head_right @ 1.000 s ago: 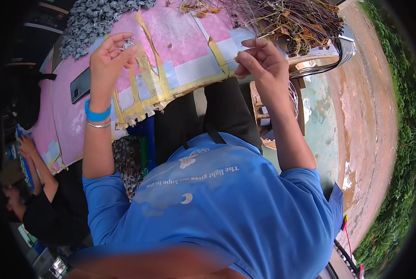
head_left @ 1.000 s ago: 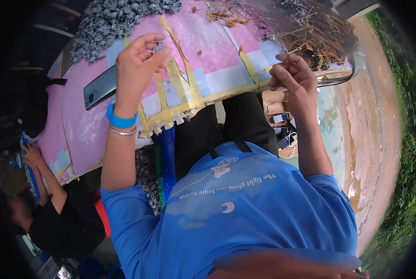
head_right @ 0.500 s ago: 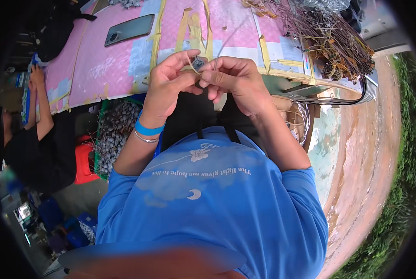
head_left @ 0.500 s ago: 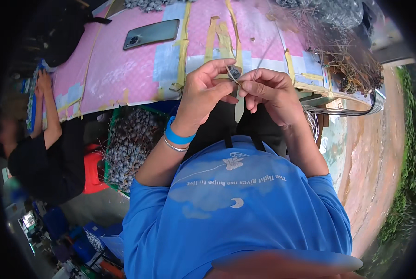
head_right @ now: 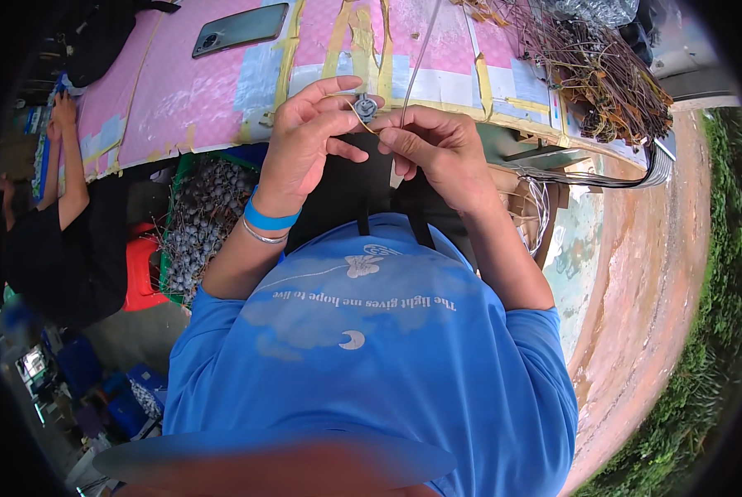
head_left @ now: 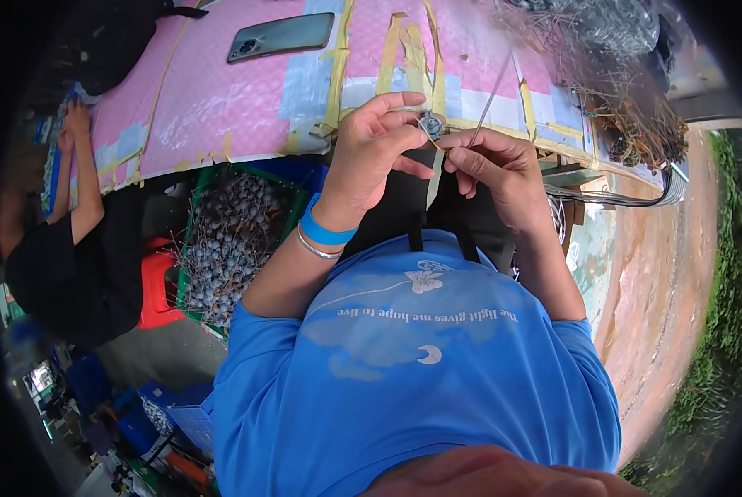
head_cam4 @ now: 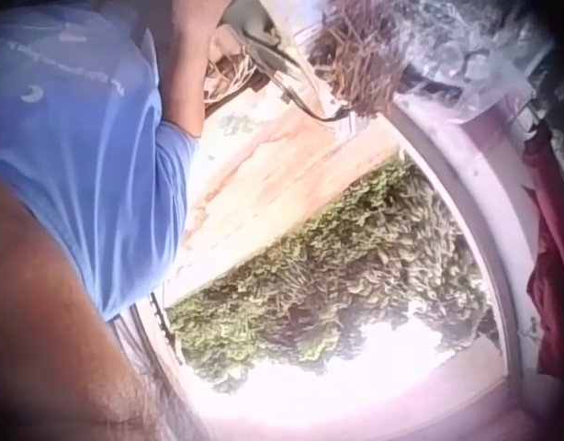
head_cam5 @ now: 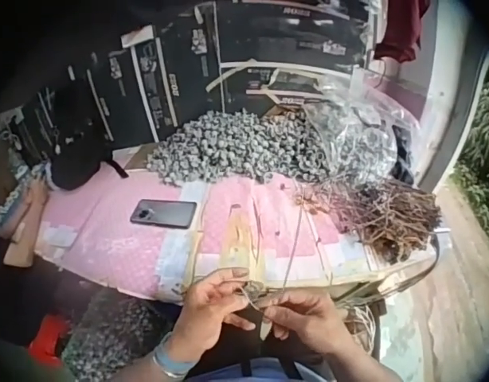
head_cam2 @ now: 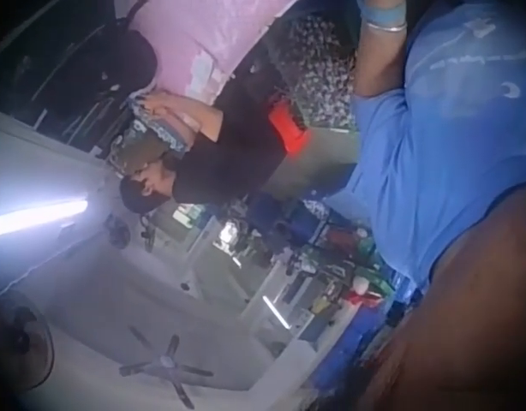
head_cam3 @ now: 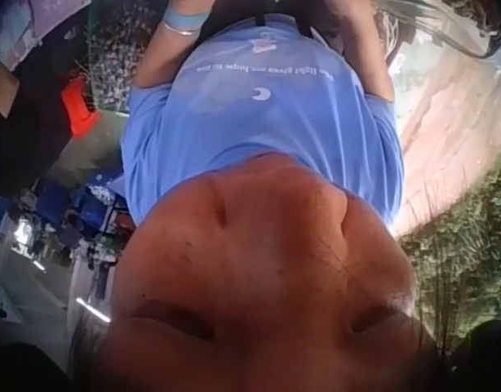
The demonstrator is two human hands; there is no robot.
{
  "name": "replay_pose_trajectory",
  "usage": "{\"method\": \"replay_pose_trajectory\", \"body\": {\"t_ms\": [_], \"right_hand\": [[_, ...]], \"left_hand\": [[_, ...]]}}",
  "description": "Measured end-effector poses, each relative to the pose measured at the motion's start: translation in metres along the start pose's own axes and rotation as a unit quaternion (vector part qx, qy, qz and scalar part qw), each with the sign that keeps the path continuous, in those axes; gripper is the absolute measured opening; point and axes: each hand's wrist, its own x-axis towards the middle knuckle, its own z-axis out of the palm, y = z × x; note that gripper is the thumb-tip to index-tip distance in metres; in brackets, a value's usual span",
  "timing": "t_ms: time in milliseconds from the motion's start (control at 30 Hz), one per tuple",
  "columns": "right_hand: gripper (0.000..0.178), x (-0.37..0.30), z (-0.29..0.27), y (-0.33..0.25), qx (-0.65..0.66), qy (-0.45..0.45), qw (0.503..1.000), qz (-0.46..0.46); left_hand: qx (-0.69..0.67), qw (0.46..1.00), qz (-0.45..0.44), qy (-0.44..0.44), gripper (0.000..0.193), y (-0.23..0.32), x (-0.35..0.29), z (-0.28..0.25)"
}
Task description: Wrapping wires or filament around small circular components at a workbench.
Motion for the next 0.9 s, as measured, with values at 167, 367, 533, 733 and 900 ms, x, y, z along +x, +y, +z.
{"method": "replay_pose_trajectory", "body": {"t_ms": [167,367,533,733,900], "right_hand": [[0.016,-0.001,0.002,0.001,-0.032,-0.003,0.999,0.024],[0.011,-0.006,0.005,0.011,-0.038,-0.002,0.998,0.042],[0.018,-0.006,0.013,0.022,-0.304,0.011,0.939,-0.159],[0.025,0.016,-0.006,0.018,0.083,-0.012,0.996,-0.014],[0.018,0.014,0.006,0.011,0.061,0.008,0.996,-0.066]], "left_hand": [[0.031,0.999,0.028,-0.007,0.034,0.000,-0.002,0.000],[0.030,0.998,0.048,0.023,0.028,0.002,-0.004,0.000],[0.011,0.998,0.053,-0.008,0.029,0.003,-0.006,0.002],[0.127,0.987,0.041,-0.091,0.055,0.016,-0.020,0.022],[0.176,0.978,0.057,-0.097,0.065,0.010,-0.023,0.027]]}}
